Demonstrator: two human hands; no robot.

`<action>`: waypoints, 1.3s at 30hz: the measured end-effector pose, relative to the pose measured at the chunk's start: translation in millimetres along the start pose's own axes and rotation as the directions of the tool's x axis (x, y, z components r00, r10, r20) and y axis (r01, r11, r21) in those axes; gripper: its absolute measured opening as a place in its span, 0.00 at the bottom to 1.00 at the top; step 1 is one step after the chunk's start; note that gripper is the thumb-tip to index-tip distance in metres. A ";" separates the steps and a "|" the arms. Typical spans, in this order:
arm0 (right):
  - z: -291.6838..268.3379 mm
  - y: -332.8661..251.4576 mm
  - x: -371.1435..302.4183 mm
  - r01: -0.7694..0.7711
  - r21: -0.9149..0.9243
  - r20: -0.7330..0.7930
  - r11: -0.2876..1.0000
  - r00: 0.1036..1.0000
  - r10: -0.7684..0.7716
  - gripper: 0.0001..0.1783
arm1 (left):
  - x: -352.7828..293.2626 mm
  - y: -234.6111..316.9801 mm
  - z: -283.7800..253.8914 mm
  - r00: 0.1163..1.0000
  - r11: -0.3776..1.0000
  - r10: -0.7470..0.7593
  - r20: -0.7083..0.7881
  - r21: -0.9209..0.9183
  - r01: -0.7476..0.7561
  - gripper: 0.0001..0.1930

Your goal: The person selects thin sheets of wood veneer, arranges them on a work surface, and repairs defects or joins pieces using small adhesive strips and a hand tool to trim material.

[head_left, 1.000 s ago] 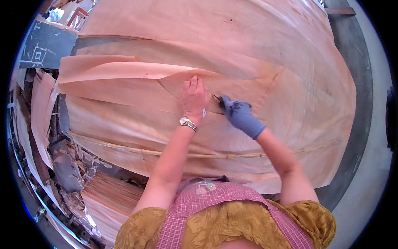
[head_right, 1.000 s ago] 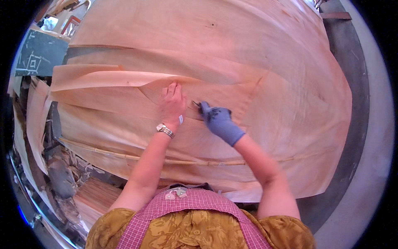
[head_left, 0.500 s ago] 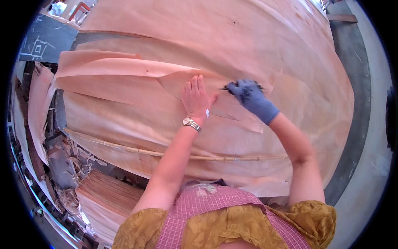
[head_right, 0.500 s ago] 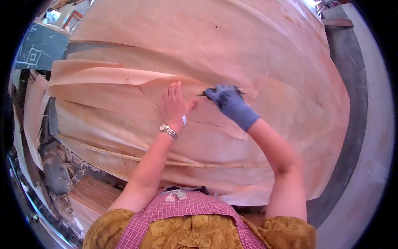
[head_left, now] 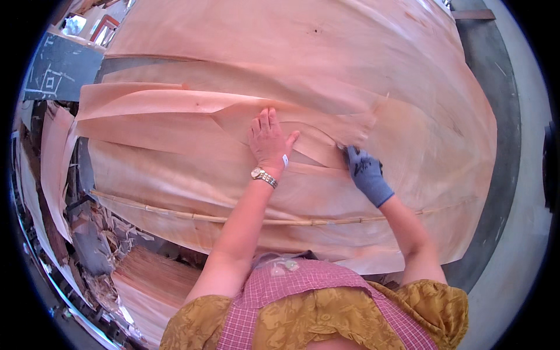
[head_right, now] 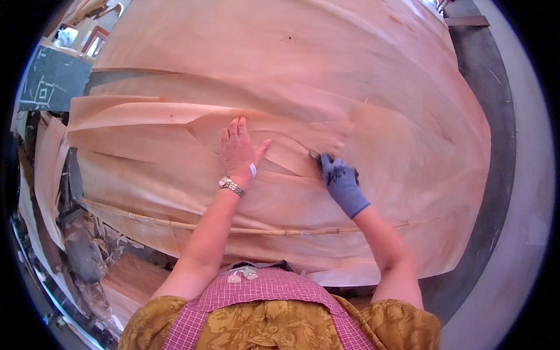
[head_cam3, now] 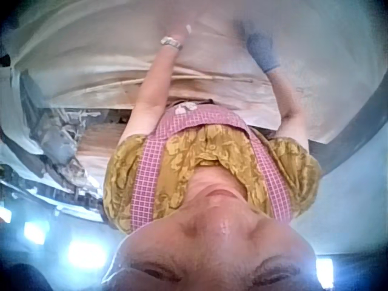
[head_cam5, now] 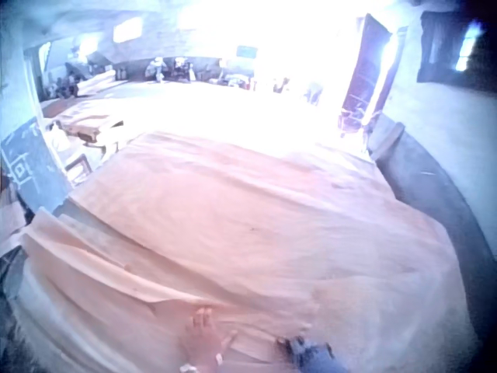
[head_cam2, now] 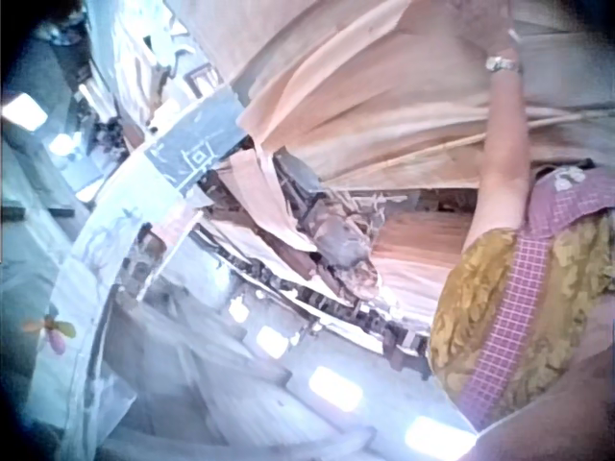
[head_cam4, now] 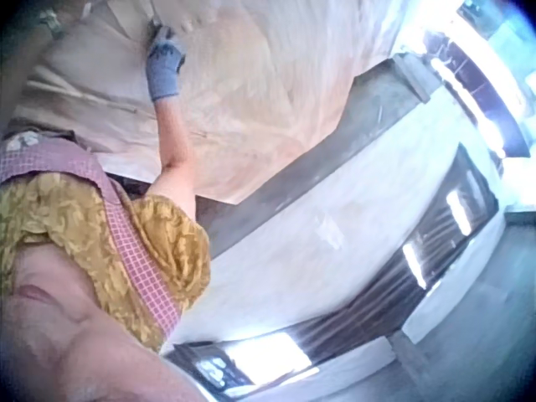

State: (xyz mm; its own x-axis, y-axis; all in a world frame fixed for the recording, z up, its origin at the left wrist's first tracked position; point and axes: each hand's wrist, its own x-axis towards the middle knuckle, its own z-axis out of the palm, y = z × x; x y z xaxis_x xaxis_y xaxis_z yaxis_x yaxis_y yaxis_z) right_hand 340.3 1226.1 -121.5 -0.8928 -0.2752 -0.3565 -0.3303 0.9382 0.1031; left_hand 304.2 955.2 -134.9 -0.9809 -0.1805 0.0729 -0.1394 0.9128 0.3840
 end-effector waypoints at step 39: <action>-117.1 -131.2 -77.1 0.225 0.905 -0.224 -0.361 0.974 0.044 0.20 | -34.1 52.0 -129.0 0.819 -0.492 -0.017 0.574 -0.718 0.492 0.21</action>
State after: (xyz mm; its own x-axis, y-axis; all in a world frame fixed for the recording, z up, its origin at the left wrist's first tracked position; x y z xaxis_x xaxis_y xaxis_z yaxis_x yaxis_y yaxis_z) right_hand 416.6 1099.6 1.3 -0.9524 -0.2737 -0.1342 0.1956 -0.2111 -0.9577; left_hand 348.0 961.6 1.3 -0.8787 0.0466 -0.4751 -0.3169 -0.8012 0.5076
